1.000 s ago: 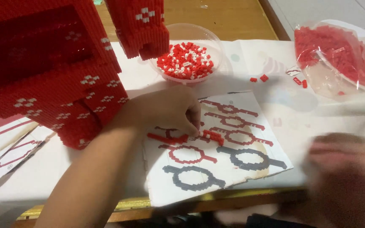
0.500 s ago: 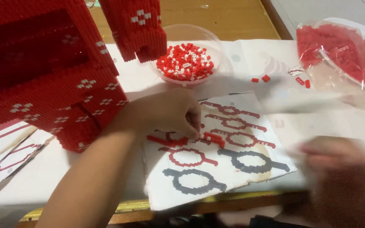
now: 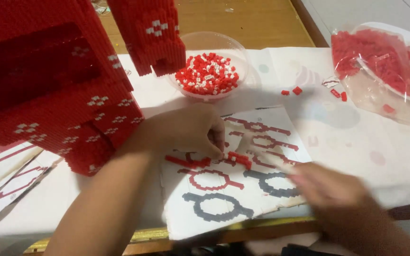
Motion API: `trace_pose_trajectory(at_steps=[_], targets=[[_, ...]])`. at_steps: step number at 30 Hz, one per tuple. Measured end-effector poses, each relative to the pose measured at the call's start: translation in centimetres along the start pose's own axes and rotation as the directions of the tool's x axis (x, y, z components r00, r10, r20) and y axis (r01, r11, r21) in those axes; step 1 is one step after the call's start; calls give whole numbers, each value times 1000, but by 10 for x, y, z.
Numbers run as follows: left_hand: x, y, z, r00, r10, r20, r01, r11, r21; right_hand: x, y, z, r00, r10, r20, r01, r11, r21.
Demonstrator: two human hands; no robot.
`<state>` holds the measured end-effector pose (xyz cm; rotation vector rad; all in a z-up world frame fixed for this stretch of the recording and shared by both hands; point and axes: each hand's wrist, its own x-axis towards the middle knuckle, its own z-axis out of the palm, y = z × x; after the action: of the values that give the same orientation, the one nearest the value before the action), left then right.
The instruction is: Assembling a bead-based toy by aligning pieces and tapping them into place with a mallet
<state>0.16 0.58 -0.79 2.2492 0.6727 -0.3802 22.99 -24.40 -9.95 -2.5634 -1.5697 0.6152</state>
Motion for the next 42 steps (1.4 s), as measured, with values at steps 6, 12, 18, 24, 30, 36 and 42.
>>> trace_pose_trajectory(at_steps=[6,12,18,24,30,36,42], targets=[[-5,6,-1,999,-41,21,41,999,-12,-6,44,17,862,-157,-482,-153,826,-543],[-2,0,2,1000,-8,-4,8,1000,27,-15,53,20,753,27,-658,117,978,174],[0,0,1,1000,12,-1,-12,999,39,-14,2,13,869,-358,-343,363,930,-51],[0,1,0,1000,7,-13,-6,996,91,-2,18,5,534,-723,-439,481,686,-545],[-4,3,1,1000,-11,25,11,1000,-1,-26,-13,2,460,-69,-885,453,876,167],[-6,7,-3,998,-53,35,53,999,-6,-11,-17,2,765,-441,-470,437,891,-124],[-6,5,-2,999,-41,-3,41,999,12,5,8,1,587,-742,-324,590,666,-456]])
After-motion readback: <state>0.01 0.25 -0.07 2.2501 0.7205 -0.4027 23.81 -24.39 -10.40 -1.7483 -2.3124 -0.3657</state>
